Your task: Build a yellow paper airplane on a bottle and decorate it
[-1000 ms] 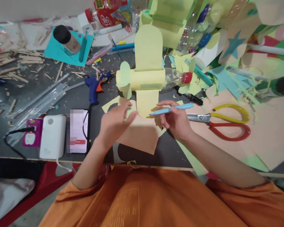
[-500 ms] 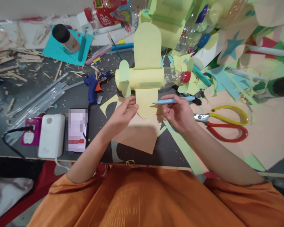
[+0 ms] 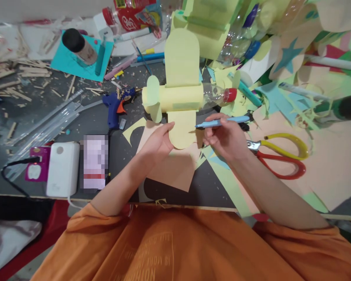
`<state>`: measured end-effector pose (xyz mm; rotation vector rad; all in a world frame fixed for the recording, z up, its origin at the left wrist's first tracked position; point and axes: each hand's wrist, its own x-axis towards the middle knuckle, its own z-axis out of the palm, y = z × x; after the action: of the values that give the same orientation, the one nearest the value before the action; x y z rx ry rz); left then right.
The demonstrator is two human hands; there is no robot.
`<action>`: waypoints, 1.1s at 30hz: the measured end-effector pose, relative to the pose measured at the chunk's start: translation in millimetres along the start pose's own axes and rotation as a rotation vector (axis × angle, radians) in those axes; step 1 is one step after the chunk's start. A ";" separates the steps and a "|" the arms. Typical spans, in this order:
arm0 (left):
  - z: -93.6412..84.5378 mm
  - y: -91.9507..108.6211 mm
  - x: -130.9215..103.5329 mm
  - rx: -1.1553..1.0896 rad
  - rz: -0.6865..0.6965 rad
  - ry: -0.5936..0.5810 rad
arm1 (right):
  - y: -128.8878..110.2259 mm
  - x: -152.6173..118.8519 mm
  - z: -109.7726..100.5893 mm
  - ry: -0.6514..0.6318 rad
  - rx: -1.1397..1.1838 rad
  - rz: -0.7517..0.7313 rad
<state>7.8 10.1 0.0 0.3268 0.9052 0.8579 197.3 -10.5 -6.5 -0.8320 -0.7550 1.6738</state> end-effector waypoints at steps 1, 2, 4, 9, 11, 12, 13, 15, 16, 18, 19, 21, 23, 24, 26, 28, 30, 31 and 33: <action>-0.6 -1.3 0.8 -0.002 -0.033 -0.036 | 0.6 -0.6 1.1 -0.016 -0.016 -0.012; -1.7 -2.6 1.4 0.002 -0.052 -0.074 | 1.2 -1.3 2.2 -0.028 -0.038 -0.024; -5.2 -5.3 1.9 0.020 -0.048 -0.145 | 2.9 -2.8 4.5 -0.020 -0.101 -0.053; -14.5 -8.5 1.6 0.131 0.034 -0.256 | 9.9 -4.0 12.5 0.087 -0.278 -0.160; -17.4 -8.4 2.3 0.188 0.057 -0.265 | 13.5 -2.3 15.9 0.113 -0.355 -0.226; -18.7 -8.3 2.8 0.214 0.074 -0.264 | 15.4 -0.8 17.5 0.121 -0.402 -0.268; -19.9 -8.2 3.2 0.239 0.091 -0.261 | 17.3 1.0 19.0 0.130 -0.459 -0.315; -21.8 -8.0 3.5 0.291 0.123 -0.256 | 21.0 5.0 22.0 0.157 -0.591 -0.434; -22.4 -8.0 3.3 0.312 0.137 -0.257 | 22.8 6.9 23.5 0.171 -0.662 -0.498; -22.8 -7.8 2.0 0.319 0.132 -0.261 | 26.5 10.0 26.5 0.177 -0.798 -0.609; -22.5 -7.6 1.1 0.302 0.114 -0.265 | 28.1 10.9 27.8 0.165 -0.853 -0.648; -21.3 -7.1 -1.1 0.252 0.061 -0.265 | 30.5 11.3 29.7 0.126 -0.930 -0.679; -19.4 -6.2 -3.2 0.207 0.019 -0.260 | 31.3 10.5 30.8 0.098 -1.011 -0.700; -18.3 -5.7 -4.0 0.189 0.010 -0.255 | 31.0 10.0 31.1 0.092 -1.052 -0.713; -15.9 -4.5 -5.3 0.161 0.001 -0.242 | 29.8 9.0 31.4 0.078 -1.125 -0.742; -13.9 -3.7 -6.1 0.136 -0.002 -0.231 | 28.6 8.7 31.6 0.072 -1.156 -0.751; -12.9 -3.4 -6.5 0.132 0.001 -0.221 | 28.1 8.9 31.8 0.070 -1.174 -0.732; -12.9 -3.5 -6.5 0.140 0.003 -0.216 | 28.1 9.1 31.8 0.069 -1.182 -0.721; -13.9 -4.0 -6.4 0.168 -0.001 -0.209 | 28.3 9.5 31.9 0.058 -1.179 -0.687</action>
<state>-3.3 1.3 -7.1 0.5511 0.7835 0.7334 154.2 -10.0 -13.3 -1.1835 -1.7878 0.4770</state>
